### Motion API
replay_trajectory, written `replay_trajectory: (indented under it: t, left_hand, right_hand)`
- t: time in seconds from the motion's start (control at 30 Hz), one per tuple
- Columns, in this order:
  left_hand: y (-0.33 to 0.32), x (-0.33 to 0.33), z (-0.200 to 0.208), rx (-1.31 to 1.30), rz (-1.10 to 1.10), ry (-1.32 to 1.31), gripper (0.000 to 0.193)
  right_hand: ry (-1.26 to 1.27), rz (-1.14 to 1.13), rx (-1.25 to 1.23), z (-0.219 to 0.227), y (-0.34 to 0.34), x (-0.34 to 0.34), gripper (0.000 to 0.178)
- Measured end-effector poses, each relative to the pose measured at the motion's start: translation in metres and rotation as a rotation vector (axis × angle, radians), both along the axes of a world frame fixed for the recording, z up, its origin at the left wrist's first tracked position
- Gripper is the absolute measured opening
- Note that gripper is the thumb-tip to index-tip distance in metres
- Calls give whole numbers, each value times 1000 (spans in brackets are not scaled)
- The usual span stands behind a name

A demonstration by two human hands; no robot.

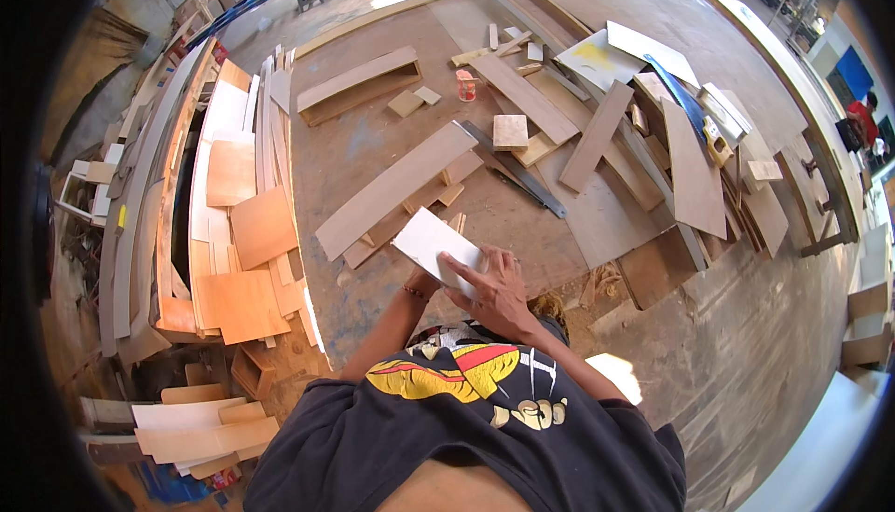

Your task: The person applies adhesive to a small wooden piece using a applicator and then attaches it to a larger wooden shelf structure. The person then fits additional wooden panels onto the assembly by hand.

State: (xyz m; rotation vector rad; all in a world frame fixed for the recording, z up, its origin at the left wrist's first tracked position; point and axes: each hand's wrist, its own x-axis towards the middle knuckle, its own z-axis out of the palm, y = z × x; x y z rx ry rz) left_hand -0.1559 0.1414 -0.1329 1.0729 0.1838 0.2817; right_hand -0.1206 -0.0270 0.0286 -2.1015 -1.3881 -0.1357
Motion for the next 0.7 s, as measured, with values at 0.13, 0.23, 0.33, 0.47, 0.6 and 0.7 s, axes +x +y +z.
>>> replay_trajectory:
  t: [0.13,0.23,0.33,0.47,0.6,0.7]
  left_hand:
    - [-31,3,73,-65,111,438,37]
    - [-40,6,79,-76,220,592,38]
    - [-24,0,63,-92,129,495,34]
    - [0,-1,7,-432,158,167,33]
    - [-35,5,85,-80,247,651,44]
    - [-27,4,85,-128,274,625,37]
  right_hand:
    - [220,-158,64,-27,7,35,52]
    - [223,-227,131,-27,19,59,53]
    - [128,-112,12,-29,9,34,52]
    - [122,50,28,-13,7,9,52]
    - [226,-186,124,-38,22,57,52]
    - [117,-142,97,-34,25,50,52]
